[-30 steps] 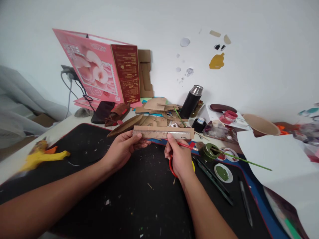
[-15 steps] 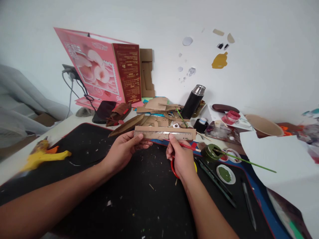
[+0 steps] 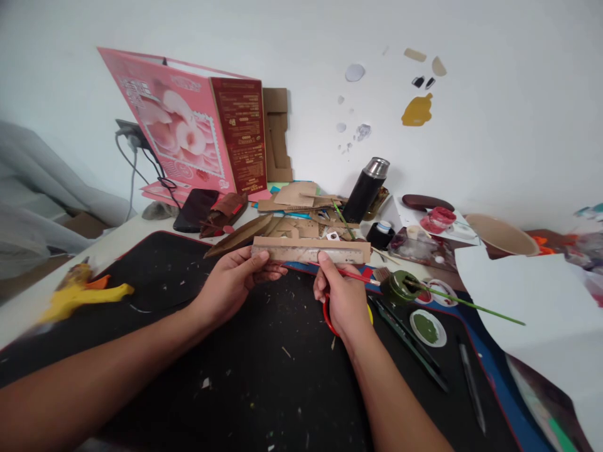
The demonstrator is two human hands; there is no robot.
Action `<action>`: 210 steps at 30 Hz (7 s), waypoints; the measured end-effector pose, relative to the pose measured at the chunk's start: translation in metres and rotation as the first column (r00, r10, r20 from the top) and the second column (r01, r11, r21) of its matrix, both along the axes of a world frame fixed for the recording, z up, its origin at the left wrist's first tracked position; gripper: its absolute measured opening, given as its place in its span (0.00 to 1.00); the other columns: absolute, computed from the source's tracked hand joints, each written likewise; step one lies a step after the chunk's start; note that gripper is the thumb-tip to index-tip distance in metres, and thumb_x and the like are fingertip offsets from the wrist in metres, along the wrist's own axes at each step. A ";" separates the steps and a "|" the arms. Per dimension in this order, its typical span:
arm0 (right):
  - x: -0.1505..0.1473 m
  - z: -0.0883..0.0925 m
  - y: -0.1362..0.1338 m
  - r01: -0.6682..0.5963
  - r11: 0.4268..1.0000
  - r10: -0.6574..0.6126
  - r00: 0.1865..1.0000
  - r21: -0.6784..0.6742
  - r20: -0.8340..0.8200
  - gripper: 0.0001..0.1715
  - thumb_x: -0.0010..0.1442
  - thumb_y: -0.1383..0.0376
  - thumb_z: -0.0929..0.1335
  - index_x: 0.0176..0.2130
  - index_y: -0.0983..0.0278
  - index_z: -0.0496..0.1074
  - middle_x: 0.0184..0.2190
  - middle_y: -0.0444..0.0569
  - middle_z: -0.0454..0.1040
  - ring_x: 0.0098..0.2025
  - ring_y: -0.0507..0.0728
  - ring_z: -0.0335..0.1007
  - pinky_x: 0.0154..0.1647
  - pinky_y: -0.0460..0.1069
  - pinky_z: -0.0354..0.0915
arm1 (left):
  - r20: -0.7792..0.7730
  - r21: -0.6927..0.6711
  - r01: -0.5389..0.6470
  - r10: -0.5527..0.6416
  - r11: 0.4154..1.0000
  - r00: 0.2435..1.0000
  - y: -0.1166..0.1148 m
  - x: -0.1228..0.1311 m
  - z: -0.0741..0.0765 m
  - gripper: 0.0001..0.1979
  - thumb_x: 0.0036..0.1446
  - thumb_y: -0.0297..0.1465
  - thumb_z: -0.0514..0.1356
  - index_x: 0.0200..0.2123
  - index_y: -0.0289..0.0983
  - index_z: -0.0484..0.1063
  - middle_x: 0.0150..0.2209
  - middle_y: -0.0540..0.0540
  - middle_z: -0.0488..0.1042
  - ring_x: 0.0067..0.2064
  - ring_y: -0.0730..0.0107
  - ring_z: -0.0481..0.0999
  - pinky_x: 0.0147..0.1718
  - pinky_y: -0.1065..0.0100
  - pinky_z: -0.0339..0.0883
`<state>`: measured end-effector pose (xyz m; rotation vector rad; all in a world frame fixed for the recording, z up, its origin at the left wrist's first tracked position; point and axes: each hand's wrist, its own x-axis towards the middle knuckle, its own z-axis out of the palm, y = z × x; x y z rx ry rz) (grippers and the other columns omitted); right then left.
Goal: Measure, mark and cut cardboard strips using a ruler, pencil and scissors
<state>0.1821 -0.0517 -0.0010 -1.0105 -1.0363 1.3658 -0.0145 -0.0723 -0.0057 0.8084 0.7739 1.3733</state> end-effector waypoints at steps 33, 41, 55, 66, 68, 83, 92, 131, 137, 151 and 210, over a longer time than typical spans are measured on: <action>-0.001 0.001 -0.001 0.007 1.000 -0.007 1.000 0.022 -0.005 0.40 0.55 0.42 0.81 0.14 0.62 0.65 0.12 0.40 0.59 0.14 0.49 0.59 0.15 0.46 0.48 | -0.014 -0.042 -0.026 0.025 0.999 1.000 -0.001 0.001 -0.005 0.18 0.50 0.42 0.80 0.35 0.34 0.84 0.34 0.41 0.87 0.35 0.66 0.86 0.40 0.67 0.81; -0.002 0.004 -0.002 -0.014 0.999 0.013 1.000 0.030 0.018 0.41 0.58 0.41 0.80 0.14 0.62 0.64 0.12 0.40 0.58 0.14 0.49 0.58 0.15 0.46 0.49 | -0.018 -0.053 -0.025 0.024 0.998 1.000 -0.002 0.001 -0.001 0.17 0.51 0.41 0.80 0.35 0.35 0.84 0.34 0.42 0.87 0.35 0.66 0.86 0.40 0.69 0.81; -0.001 -0.008 -0.004 -0.148 0.989 0.148 0.987 -0.015 0.061 0.31 0.62 0.38 0.76 0.32 0.64 0.80 0.15 0.39 0.66 0.14 0.50 0.64 0.14 0.43 0.53 | -0.013 -0.007 -0.235 0.234 0.972 0.972 0.016 -0.016 0.003 0.17 0.48 0.39 0.80 0.34 0.35 0.82 0.33 0.43 0.86 0.35 0.64 0.87 0.38 0.67 0.81; -0.003 0.001 -0.013 -0.097 0.987 0.087 0.993 0.129 0.084 0.30 0.68 0.40 0.73 0.32 0.63 0.80 0.13 0.40 0.66 0.14 0.51 0.65 0.16 0.45 0.57 | -0.091 0.016 -0.220 0.221 0.975 0.971 0.017 -0.015 -0.004 0.18 0.48 0.41 0.80 0.35 0.35 0.83 0.35 0.42 0.87 0.35 0.63 0.87 0.38 0.66 0.81; -0.002 0.004 -0.015 -0.092 0.985 0.075 0.990 0.143 0.122 0.30 0.68 0.40 0.72 0.34 0.63 0.81 0.14 0.41 0.69 0.15 0.52 0.67 0.16 0.45 0.57 | -0.110 0.016 -0.215 0.216 0.976 0.970 0.016 -0.014 -0.004 0.17 0.49 0.41 0.79 0.36 0.35 0.84 0.35 0.42 0.87 0.35 0.63 0.87 0.39 0.65 0.81; -0.001 0.005 -0.023 -0.061 0.950 -0.024 0.963 0.305 0.268 0.24 0.74 0.46 0.69 0.39 0.61 0.82 0.21 0.43 0.74 0.19 0.52 0.71 0.18 0.46 0.60 | -0.186 -0.027 -0.110 0.103 0.994 0.977 0.005 -0.006 -0.003 0.18 0.49 0.43 0.80 0.36 0.36 0.85 0.33 0.42 0.86 0.33 0.64 0.85 0.37 0.66 0.81; -0.001 0.003 -0.026 -0.116 0.929 -0.020 0.932 0.352 0.361 0.20 0.77 0.51 0.68 0.42 0.61 0.82 0.26 0.44 0.77 0.22 0.50 0.74 0.21 0.46 0.63 | -0.210 -0.016 -0.078 0.073 0.997 0.975 0.001 -0.003 -0.005 0.18 0.51 0.43 0.79 0.37 0.36 0.86 0.35 0.42 0.87 0.33 0.66 0.84 0.37 0.67 0.81; -0.003 0.008 -0.023 -0.071 0.926 -0.060 0.942 0.371 0.330 0.20 0.77 0.54 0.67 0.38 0.63 0.81 0.23 0.41 0.75 0.20 0.48 0.72 0.20 0.45 0.64 | -0.372 0.039 0.000 0.015 0.999 0.928 -0.006 -0.001 0.000 0.19 0.54 0.46 0.77 0.39 0.36 0.85 0.35 0.42 0.87 0.35 0.62 0.86 0.39 0.64 0.83; -0.002 0.009 -0.023 -0.072 0.927 -0.062 0.939 0.368 0.339 0.20 0.77 0.54 0.67 0.38 0.63 0.80 0.22 0.41 0.74 0.20 0.48 0.71 0.21 0.45 0.64 | -0.382 0.044 0.002 0.015 0.999 0.924 -0.006 -0.002 -0.001 0.19 0.55 0.46 0.77 0.39 0.36 0.86 0.35 0.43 0.87 0.35 0.63 0.86 0.40 0.63 0.83; -0.001 0.010 -0.024 -0.081 0.921 -0.077 0.921 0.381 0.382 0.21 0.77 0.54 0.67 0.39 0.63 0.81 0.21 0.40 0.74 0.20 0.49 0.70 0.22 0.46 0.65 | -0.398 0.048 0.006 0.013 0.999 0.917 -0.006 -0.001 0.000 0.18 0.56 0.45 0.76 0.39 0.36 0.86 0.37 0.41 0.88 0.35 0.61 0.86 0.40 0.61 0.84; -0.001 0.009 -0.023 -0.104 0.915 -0.069 0.912 0.390 0.404 0.22 0.77 0.52 0.66 0.38 0.62 0.79 0.21 0.41 0.74 0.20 0.50 0.71 0.24 0.46 0.67 | -0.347 -0.012 0.015 -0.018 1.000 0.938 -0.004 0.000 -0.005 0.18 0.55 0.44 0.76 0.37 0.36 0.84 0.39 0.40 0.88 0.36 0.60 0.87 0.39 0.63 0.82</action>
